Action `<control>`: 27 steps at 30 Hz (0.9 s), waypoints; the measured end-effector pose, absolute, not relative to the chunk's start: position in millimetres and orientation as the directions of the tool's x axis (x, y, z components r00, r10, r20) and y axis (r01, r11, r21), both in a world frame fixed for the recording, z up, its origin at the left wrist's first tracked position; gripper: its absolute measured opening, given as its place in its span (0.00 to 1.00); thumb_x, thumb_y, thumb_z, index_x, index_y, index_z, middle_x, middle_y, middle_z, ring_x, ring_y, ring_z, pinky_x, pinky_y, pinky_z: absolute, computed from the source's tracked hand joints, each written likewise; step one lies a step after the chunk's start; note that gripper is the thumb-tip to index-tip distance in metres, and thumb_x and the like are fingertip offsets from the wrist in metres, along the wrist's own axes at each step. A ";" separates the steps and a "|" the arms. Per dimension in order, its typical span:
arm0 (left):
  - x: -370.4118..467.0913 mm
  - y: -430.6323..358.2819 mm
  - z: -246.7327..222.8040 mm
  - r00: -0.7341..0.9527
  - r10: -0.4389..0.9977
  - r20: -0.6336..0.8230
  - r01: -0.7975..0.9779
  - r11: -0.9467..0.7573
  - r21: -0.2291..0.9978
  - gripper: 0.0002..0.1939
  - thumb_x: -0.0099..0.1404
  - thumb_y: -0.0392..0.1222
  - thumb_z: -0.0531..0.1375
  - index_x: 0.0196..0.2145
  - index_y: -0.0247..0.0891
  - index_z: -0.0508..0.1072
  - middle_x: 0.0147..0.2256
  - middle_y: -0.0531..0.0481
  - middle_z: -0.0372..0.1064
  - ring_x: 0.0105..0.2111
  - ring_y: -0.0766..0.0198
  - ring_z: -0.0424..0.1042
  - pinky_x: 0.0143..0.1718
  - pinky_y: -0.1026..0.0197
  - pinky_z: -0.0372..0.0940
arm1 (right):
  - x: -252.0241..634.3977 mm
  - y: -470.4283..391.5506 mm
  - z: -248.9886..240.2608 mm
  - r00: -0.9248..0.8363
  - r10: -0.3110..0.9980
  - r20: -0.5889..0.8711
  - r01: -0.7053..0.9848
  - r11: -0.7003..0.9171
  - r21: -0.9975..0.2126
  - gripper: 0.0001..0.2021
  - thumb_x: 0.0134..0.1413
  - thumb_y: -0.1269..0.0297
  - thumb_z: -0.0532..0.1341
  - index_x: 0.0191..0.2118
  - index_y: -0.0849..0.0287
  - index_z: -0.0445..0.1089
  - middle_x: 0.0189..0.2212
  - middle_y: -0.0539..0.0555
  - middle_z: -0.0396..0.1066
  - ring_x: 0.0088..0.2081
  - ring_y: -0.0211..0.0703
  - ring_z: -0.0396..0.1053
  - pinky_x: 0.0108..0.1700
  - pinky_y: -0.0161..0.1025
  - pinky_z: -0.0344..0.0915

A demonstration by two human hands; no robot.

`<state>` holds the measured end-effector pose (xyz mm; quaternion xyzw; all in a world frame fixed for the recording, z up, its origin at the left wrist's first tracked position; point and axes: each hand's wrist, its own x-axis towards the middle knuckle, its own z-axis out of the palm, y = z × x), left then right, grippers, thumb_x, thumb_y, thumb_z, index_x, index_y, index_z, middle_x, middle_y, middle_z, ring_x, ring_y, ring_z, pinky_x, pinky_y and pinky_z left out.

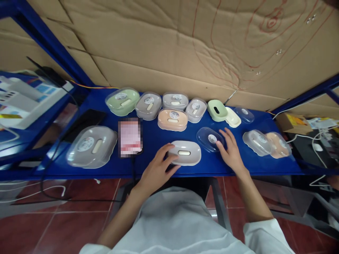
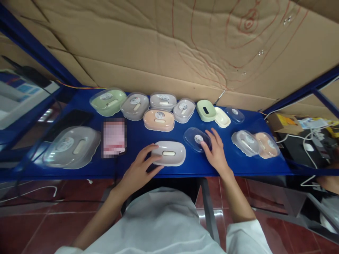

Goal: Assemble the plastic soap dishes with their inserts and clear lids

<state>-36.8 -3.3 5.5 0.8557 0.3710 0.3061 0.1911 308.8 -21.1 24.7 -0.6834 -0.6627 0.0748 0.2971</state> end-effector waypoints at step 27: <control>-41.0 0.1 -4.9 0.488 0.840 0.237 0.430 -0.467 0.772 0.43 0.68 0.44 0.71 0.73 0.51 0.54 0.69 0.40 0.63 0.69 0.49 0.66 0.68 0.43 0.66 | 234.5 -47.1 31.0 -0.617 0.722 0.313 0.721 0.678 -0.144 0.37 0.73 0.67 0.60 0.79 0.46 0.45 0.70 0.57 0.65 0.74 0.54 0.59 0.76 0.64 0.55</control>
